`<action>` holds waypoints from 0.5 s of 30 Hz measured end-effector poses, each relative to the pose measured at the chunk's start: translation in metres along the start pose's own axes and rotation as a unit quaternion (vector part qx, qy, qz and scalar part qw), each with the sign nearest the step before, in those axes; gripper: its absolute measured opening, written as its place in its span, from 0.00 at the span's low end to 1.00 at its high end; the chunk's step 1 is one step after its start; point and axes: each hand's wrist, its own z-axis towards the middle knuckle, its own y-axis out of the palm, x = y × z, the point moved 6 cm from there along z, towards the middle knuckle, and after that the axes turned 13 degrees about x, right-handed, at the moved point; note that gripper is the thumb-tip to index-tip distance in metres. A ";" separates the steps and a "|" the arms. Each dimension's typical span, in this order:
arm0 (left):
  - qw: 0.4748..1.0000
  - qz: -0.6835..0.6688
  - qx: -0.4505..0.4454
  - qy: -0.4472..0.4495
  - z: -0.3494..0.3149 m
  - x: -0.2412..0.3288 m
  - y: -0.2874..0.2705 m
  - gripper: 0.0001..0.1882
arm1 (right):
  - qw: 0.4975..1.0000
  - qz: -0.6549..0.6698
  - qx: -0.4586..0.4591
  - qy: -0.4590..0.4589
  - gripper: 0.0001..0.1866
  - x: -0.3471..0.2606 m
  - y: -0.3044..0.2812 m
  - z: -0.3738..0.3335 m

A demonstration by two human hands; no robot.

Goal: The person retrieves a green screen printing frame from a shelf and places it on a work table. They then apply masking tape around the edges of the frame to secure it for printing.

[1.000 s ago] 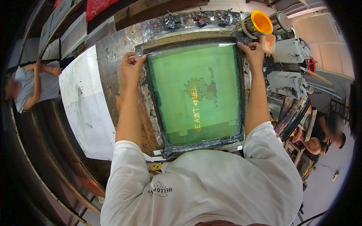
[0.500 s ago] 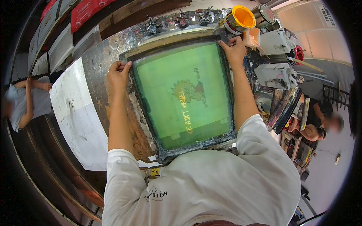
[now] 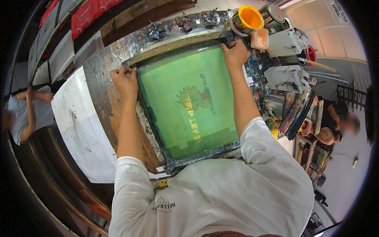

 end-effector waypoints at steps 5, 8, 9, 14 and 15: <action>1.000 -0.007 -0.007 -0.014 0.000 -0.014 0.012 0.12 | 1.000 -0.015 -0.009 -0.006 0.21 -0.004 0.000 0.000; 0.999 0.002 -0.026 -0.023 0.005 -0.019 0.012 0.13 | 1.000 0.006 -0.012 0.000 0.21 -0.003 0.002 -0.001; 0.999 0.008 -0.035 -0.028 0.007 -0.023 0.009 0.13 | 1.000 0.021 -0.013 0.006 0.21 -0.003 0.003 -0.002; 0.980 -0.040 -0.149 -0.129 0.022 -0.028 -0.006 0.17 | 0.997 0.075 -0.011 0.013 0.22 0.011 -0.009 0.002; 0.970 -0.065 -0.171 -0.162 0.022 -0.025 -0.011 0.17 | 0.997 0.074 -0.017 0.018 0.22 0.008 -0.015 0.003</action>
